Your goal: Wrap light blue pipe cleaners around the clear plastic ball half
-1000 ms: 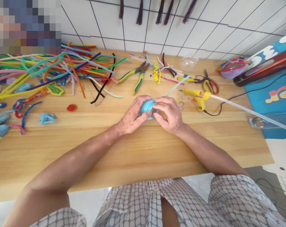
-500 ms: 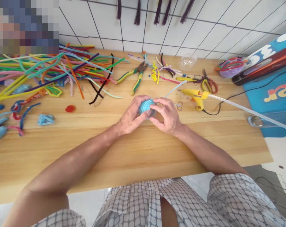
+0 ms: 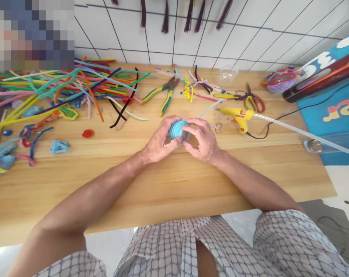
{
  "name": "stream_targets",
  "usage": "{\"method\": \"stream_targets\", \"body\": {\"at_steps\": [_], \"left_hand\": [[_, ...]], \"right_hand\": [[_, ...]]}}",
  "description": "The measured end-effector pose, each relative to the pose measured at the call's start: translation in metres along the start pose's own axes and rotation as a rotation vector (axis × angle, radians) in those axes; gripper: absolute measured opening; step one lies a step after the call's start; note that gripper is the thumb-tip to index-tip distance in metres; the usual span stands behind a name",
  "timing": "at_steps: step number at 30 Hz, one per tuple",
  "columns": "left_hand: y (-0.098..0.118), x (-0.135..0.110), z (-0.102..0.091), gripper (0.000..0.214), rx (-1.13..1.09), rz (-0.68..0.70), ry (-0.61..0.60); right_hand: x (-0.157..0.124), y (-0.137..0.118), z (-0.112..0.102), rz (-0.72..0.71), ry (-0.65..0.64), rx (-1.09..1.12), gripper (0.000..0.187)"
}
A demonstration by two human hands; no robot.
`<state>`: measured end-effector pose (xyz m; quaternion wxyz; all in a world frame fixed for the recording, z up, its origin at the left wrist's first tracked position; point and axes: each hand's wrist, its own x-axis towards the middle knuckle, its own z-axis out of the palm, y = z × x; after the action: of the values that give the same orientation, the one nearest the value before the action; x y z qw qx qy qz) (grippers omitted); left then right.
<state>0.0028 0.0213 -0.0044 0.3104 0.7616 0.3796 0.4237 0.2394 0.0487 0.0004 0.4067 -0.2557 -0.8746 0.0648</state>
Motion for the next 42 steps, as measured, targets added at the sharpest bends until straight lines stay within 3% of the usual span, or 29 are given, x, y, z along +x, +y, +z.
{"method": "stream_targets", "body": {"at_steps": [10, 29, 36, 42], "left_hand": [[0.0023, 0.0005, 0.0008, 0.06, 0.012, 0.019, 0.02], [0.0033, -0.0003, -0.0004, 0.068, -0.026, -0.099, 0.032], [0.0006, -0.0018, -0.0049, 0.074, -0.053, -0.117, -0.019], [-0.0031, -0.0024, -0.0053, 0.064, -0.14, -0.114, 0.02]], "right_hand": [[0.0002, -0.0012, 0.0011, 0.016, -0.018, -0.009, 0.05], [0.0012, -0.0015, 0.0013, 0.032, -0.028, 0.017, 0.049], [-0.0012, 0.0009, 0.0032, 0.06, -0.03, 0.038, 0.052], [-0.0025, 0.0031, 0.0047, 0.051, -0.023, 0.036, 0.054]]}}
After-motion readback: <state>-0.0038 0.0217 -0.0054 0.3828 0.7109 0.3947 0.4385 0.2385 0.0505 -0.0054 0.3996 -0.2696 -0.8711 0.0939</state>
